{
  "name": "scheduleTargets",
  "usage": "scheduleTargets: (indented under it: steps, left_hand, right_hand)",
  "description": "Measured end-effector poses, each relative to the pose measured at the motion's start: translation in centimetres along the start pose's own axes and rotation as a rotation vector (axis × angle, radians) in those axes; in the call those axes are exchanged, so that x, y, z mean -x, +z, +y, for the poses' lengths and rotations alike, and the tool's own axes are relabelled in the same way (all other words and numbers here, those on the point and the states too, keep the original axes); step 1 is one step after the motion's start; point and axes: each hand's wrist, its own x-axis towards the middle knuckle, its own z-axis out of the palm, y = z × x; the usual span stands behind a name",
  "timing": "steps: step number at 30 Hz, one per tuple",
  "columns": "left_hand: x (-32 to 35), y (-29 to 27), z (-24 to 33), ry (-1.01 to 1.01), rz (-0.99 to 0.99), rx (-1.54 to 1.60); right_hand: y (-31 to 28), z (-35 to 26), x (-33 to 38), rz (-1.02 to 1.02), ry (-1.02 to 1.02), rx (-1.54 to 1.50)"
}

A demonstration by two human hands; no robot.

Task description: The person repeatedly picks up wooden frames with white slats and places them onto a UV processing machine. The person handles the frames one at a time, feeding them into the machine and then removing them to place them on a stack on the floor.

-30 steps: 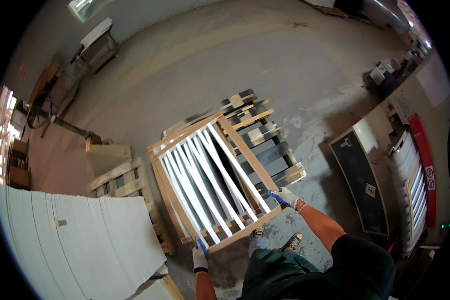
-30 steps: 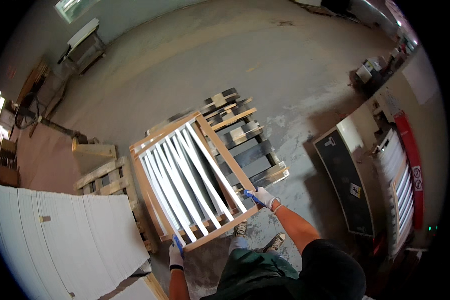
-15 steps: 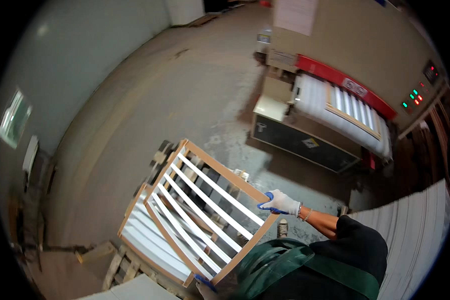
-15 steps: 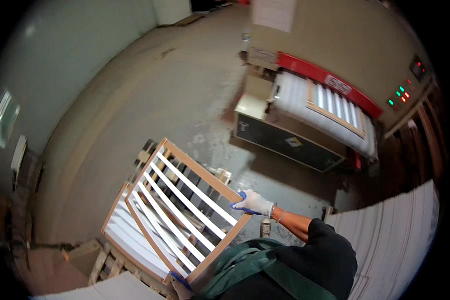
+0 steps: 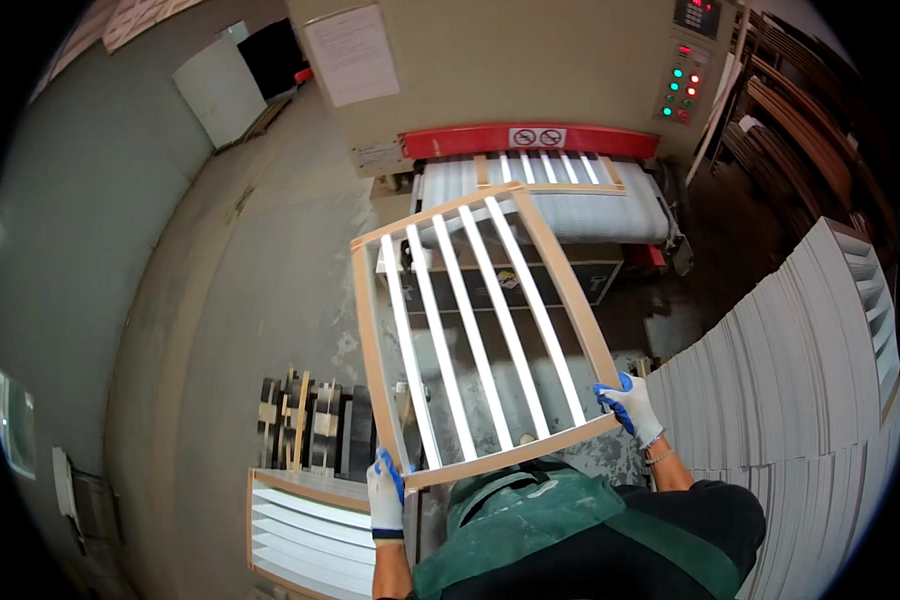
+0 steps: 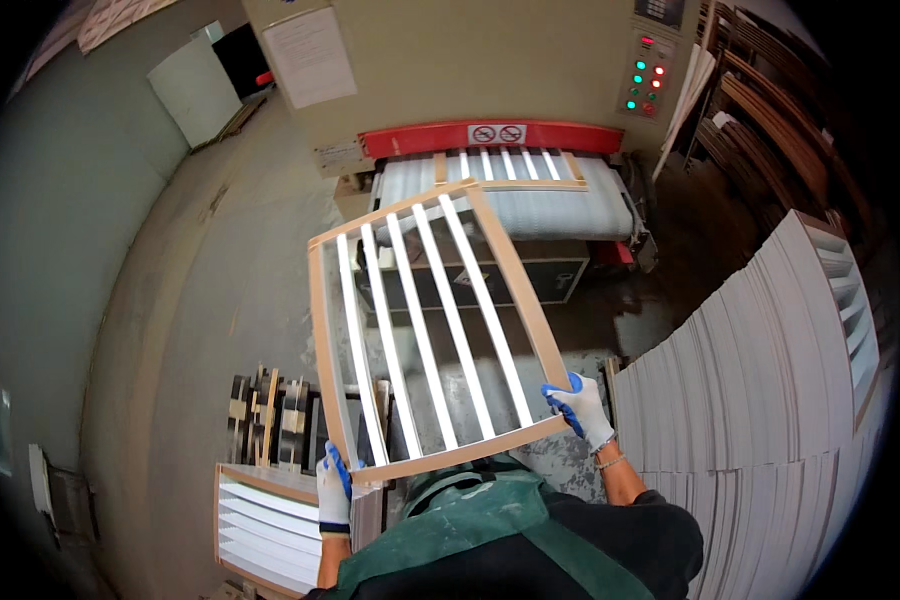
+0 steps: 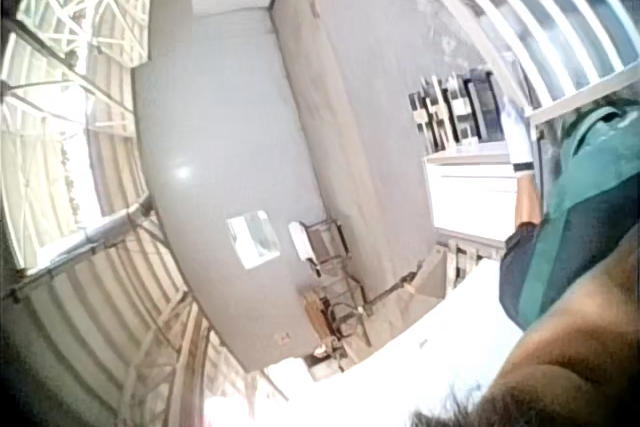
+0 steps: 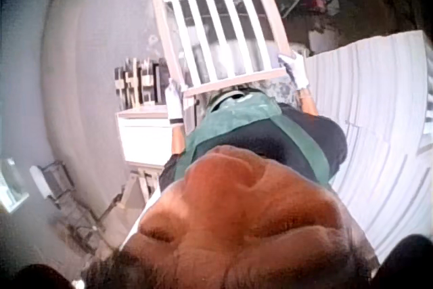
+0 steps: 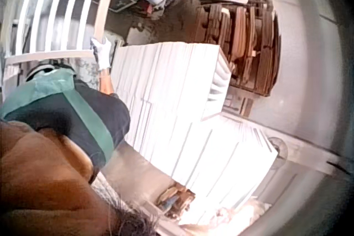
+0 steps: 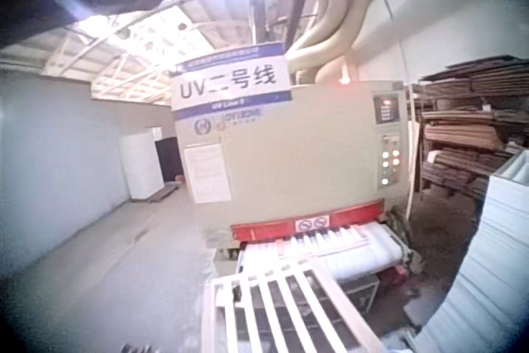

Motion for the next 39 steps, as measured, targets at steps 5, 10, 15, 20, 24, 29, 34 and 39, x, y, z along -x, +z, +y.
scheduleTargets:
  steps: [5, 10, 15, 20, 24, 29, 34, 39]
  left_hand:
    - [-4.7, 6.2, 8.2, 0.543, -0.092, -0.522]
    - [-9.3, 11.7, 8.0, 0.528, -0.236, -0.633]
    - [-11.8, 15.5, 8.4, 0.696, -0.157, -0.629]
    - [-11.7, 18.2, 13.2, 0.423, -0.244, -0.339]
    - [-14.3, 16.9, 11.0, 0.204, -0.32, -0.279]
    - [-13.6, 18.4, 14.2, -0.276, -0.417, 0.099]
    - [-16.1, 19.8, 12.7, -0.251, -0.396, 0.295]
    - [-18.0, 21.0, 13.3, -0.255, -0.374, 0.334]
  right_hand:
    - [-6.4, 2.2, -0.8, 0.195, 0.019, -0.122]
    - [-9.9, 3.8, -2.9, 0.258, -0.012, -0.184]
    - [-11.6, 3.1, -6.8, 0.266, -0.042, -0.254]
    - [-14.4, 3.6, -11.1, 0.276, -0.148, -0.141]
    - [-14.6, 4.5, -14.6, 0.169, -0.085, -0.253]
    - [-14.9, 3.2, -16.5, 0.204, 0.02, -0.411]
    - [-15.3, 1.8, -16.6, 0.169, -0.001, -0.255]
    - [-15.8, 0.7, -16.3, 0.133, 0.179, -0.239]
